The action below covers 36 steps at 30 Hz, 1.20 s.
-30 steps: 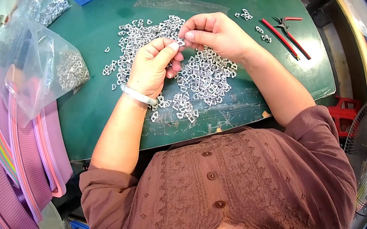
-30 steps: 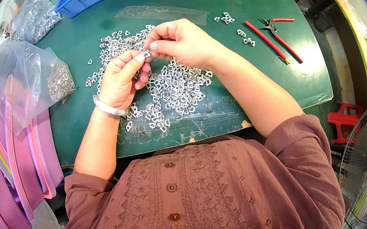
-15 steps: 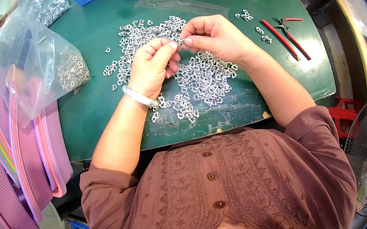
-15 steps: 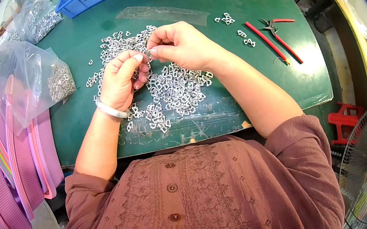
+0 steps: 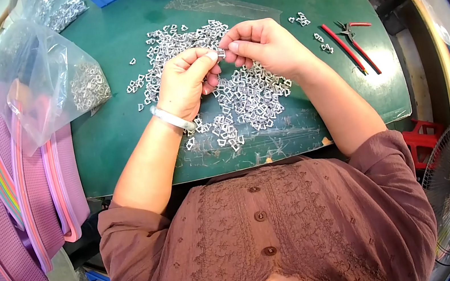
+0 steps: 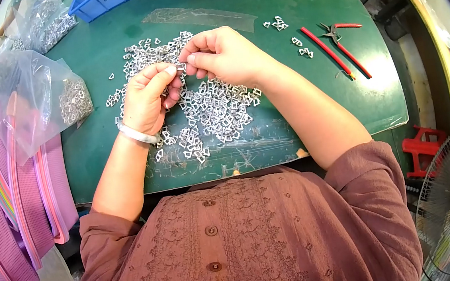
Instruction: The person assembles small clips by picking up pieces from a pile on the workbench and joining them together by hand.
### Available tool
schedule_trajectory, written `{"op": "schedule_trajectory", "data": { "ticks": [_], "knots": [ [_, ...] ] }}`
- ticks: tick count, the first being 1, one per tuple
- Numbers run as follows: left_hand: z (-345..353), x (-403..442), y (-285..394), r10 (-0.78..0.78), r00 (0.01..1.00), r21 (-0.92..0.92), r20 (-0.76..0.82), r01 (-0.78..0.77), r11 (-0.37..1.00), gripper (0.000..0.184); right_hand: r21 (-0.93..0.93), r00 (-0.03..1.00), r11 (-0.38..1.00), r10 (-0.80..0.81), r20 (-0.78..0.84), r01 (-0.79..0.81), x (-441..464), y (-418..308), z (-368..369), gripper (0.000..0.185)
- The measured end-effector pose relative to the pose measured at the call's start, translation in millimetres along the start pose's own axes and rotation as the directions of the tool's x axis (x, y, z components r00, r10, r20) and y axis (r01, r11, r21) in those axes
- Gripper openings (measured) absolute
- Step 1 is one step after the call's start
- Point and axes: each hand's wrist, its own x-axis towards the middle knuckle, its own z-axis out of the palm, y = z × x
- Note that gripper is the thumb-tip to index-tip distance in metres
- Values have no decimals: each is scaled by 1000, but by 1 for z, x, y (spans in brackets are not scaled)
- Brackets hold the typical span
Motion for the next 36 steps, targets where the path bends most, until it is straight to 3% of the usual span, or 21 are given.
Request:
{"op": "schedule_trajectory", "data": {
  "ticks": [25, 34, 36],
  "knots": [
    [0, 1, 1, -46, 999, -44, 17, 47, 998, 9, 56, 1000, 998, 29, -3, -28, -2, -2, 3, 13],
    [-1, 3, -1, -3, 999, -61, 39, 5, 998, 7, 94, 998, 994, -52, 18, 50, 1, 3, 0, 15],
    [-2, 3, -1, 11, 999, -51, 44, -9, 999, 6, 5, 993, 994, -113, -37, 114, 4, 9, -1, 13]
  ]
}}
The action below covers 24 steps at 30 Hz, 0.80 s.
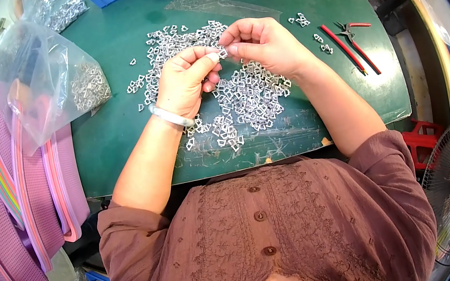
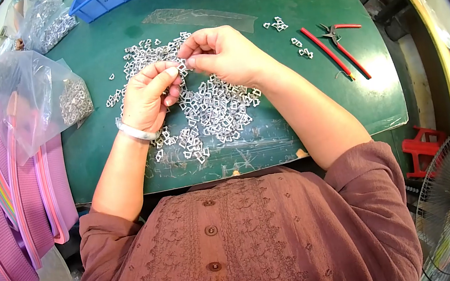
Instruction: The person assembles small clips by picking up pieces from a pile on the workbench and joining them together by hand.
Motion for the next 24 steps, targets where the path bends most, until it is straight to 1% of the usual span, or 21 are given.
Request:
{"op": "schedule_trajectory", "data": {
  "ticks": [1, 2, 3, 4, 5, 7, 8, 11, 14, 15, 17, 18, 20, 22, 23, 24],
  "knots": [
    [0, 0, 0, 3, 1000, -9, -3, -3, 1000, 7, -45, 999, 999, -32, -25, 31, 1, 3, -1, 12],
    [-1, 1, 0, 4, 1000, -19, -7, -5, 1000, 7, -225, 992, 967, -122, -3, 119, 2, 4, -2, 12],
    [-2, 1, 0, 6, 1000, -28, -10, -6, 1000, 8, -396, 978, 896, -206, 36, 203, 1, 5, -4, 12],
    [-3, 2, 1, -5, 1000, -55, -17, 4, 998, 9, -549, 956, 787, -279, 90, 281, 1, 6, -6, 13],
    [-3, 2, 1, -16, 1000, -82, -23, 14, 997, 10, -620, 938, 709, -308, 157, 336, 0, 7, -8, 13],
    [-5, 3, 3, -40, 999, -124, -23, 36, 992, 13, -725, 892, 527, -339, 298, 443, -1, 8, -10, 14],
    [-6, 3, 3, -51, 999, -138, -17, 49, 989, 15, -735, 892, 507, -298, 339, 449, -3, 4, -8, 15],
    [-8, 4, 4, -63, 998, -183, 14, 65, 981, 19, -736, 871, 467, -288, 398, 490, -3, 8, -9, 13],
    [-8, 4, 4, -70, 997, -198, 28, 74, 977, 18, -746, 887, 479, -244, 392, 462, -3, 6, -9, 14],
    [-9, 5, 3, -73, 997, -197, 29, 78, 977, 18, -737, 888, 496, -255, 382, 459, -3, 7, -9, 13],
    [-9, 5, 2, -86, 996, -138, 27, 89, 986, 16, -717, 892, 530, -277, 358, 453, -2, 9, -9, 12],
    [-9, 5, 1, -92, 995, -109, 25, 95, 990, 15, -681, 928, 631, -229, 294, 371, -2, 7, -8, 11],
    [-8, 4, 2, -90, 996, -52, 17, 91, 995, 14, -572, 978, 797, -110, 179, 194, -1, 1, -6, 10],
    [-6, 2, 1, -97, 995, -3, 5, 97, 995, 13, -375, 998, 927, 2, 61, 21, -1, -3, -3, 12],
    [-5, 2, 1, -122, 992, 17, 30, 121, 992, 13, -260, 998, 963, 68, 12, -63, -1, -4, -2, 13],
    [-5, 1, 2, -148, 988, 38, 54, 146, 989, 13, -141, 999, 989, 41, -20, -43, -1, 1, -1, 15]
  ]
}}
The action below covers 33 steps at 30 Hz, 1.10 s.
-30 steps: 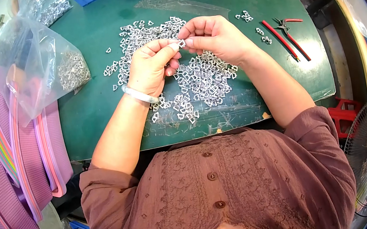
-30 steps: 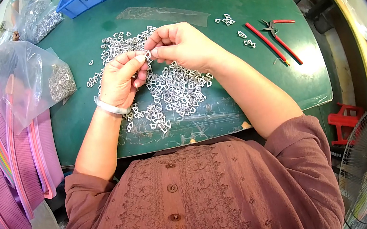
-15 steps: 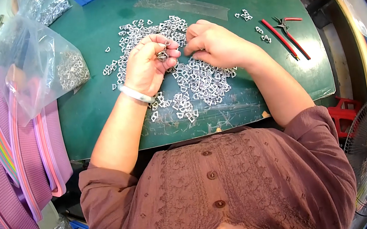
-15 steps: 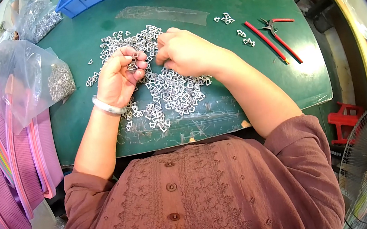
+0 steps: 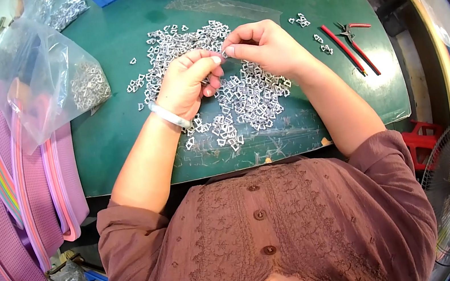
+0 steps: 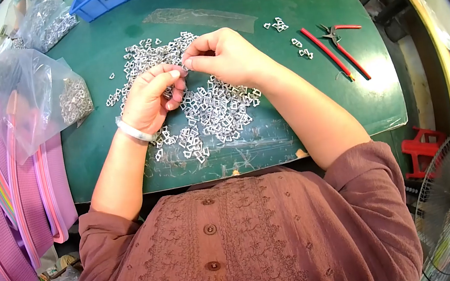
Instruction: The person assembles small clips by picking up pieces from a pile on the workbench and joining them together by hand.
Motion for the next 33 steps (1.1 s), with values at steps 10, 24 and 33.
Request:
{"op": "schedule_trajectory", "data": {
  "ticks": [10, 24, 33],
  "knots": [
    [4, -2, 1, 13, 998, -80, 58, -9, 997, 11, 298, 1000, 954, -5, -8, 7, -1, -3, 6, 9],
    [7, -4, 3, 29, 999, -71, -25, -31, 997, 13, 254, 1000, 967, 7, -3, -6, 0, 2, 5, 9],
    [6, -3, 2, 47, 998, -37, -34, -49, 998, 13, 185, 1000, 983, 3, 17, -6, -1, 1, 4, 13]
  ]
}}
